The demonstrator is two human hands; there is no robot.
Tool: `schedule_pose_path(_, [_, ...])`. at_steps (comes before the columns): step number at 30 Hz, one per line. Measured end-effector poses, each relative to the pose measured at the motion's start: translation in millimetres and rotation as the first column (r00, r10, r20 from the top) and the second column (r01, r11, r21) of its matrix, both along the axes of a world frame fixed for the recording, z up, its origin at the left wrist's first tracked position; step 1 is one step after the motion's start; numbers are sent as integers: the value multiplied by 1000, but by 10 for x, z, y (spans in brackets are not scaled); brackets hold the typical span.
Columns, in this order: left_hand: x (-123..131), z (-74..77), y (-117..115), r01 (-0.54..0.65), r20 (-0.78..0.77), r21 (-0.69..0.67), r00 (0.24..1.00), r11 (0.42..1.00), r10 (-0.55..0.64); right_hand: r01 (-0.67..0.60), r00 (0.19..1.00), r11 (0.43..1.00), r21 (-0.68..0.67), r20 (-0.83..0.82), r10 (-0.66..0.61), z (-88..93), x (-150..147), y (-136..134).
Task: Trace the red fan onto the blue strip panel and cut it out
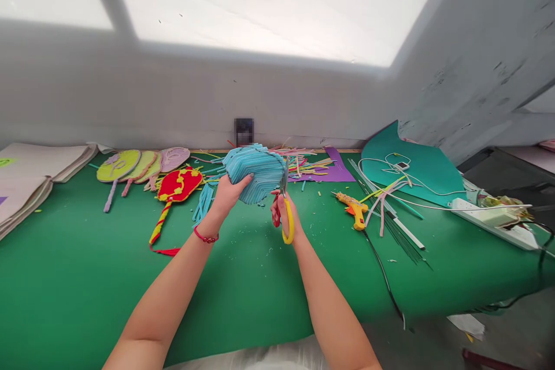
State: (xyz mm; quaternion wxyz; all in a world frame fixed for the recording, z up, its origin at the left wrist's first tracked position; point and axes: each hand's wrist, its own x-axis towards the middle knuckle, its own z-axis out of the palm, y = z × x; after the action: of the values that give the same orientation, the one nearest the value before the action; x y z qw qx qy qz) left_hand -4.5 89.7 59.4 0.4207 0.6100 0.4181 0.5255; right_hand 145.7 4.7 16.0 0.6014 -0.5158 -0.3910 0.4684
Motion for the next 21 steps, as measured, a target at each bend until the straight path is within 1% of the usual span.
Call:
schedule_pose_path(4, [-3, -9, 1, 4, -5, 5, 1000, 1000, -4, -21, 998, 998, 66, 60, 17, -17, 8, 5])
schedule_pose_path(12, [-8, 15, -10, 18, -13, 29, 1000, 999, -18, -12, 994, 999, 48, 110, 7, -38, 28, 20])
schedule_pose_path(18, [-11, 34, -18, -36, -1, 8, 999, 999, 36, -40, 983, 996, 80, 183, 25, -47, 32, 11])
schedule_pose_path(21, [-12, 46, -31, -21, 2, 6, 1000, 1000, 21, -46, 979, 995, 84, 202, 28, -54, 33, 10])
